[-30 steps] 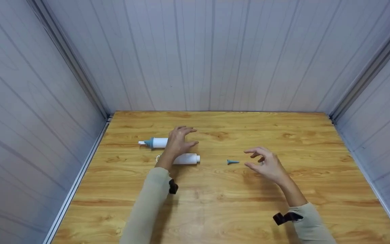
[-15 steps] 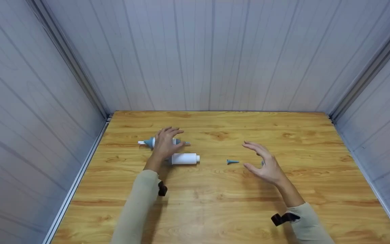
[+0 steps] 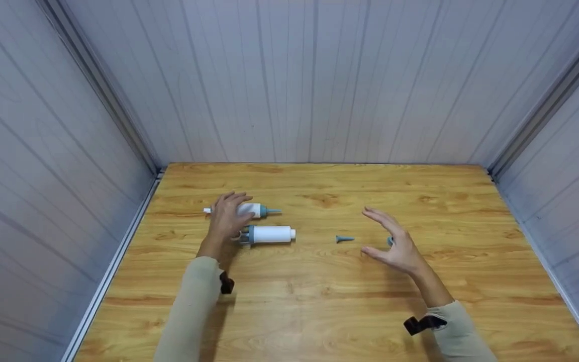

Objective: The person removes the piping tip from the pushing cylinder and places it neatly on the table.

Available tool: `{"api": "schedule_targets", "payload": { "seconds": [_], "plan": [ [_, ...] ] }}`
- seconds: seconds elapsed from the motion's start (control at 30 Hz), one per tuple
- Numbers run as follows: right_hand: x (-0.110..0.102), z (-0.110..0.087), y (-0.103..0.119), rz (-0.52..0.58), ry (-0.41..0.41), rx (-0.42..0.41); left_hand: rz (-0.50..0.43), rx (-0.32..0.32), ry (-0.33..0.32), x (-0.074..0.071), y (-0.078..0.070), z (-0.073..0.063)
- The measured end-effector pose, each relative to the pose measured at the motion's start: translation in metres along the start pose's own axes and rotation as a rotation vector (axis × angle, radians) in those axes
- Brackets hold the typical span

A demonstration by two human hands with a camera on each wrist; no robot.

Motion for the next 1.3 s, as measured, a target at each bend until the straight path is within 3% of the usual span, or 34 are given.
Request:
{"api": "schedule_targets", "payload": {
  "seconds": [0.3,0.63,0.83,1.3],
  "plan": [
    [-0.005,-0.004,-0.002,0.001,-0.041,0.002,0.000,-0.043,-0.005,-0.004,0.017,-0.004],
    [-0.010,-0.002,-0.005,0.277,-0.089,0.022,-0.035,-0.091,0.003,-0.003,0.036,-0.010],
    [-0.011,-0.003,-0.010,0.374,-0.099,0.013,-0.035,-0.126,0.011,-0.003,0.041,-0.014],
    [-0.009,-0.004,-0.014,0.424,-0.090,0.017,0.027,-0.165,0.032,-0.001,0.051,-0.017]
  ]
}}
Point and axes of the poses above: each hand's wrist, its own z-axis towards the middle knuckle, its own x-axis out of the palm, y = z × x, the point moved 10 cm from there along z, towards the middle knuckle, and after that the axes turned 4 degrees about z, right-handed, at the moved point
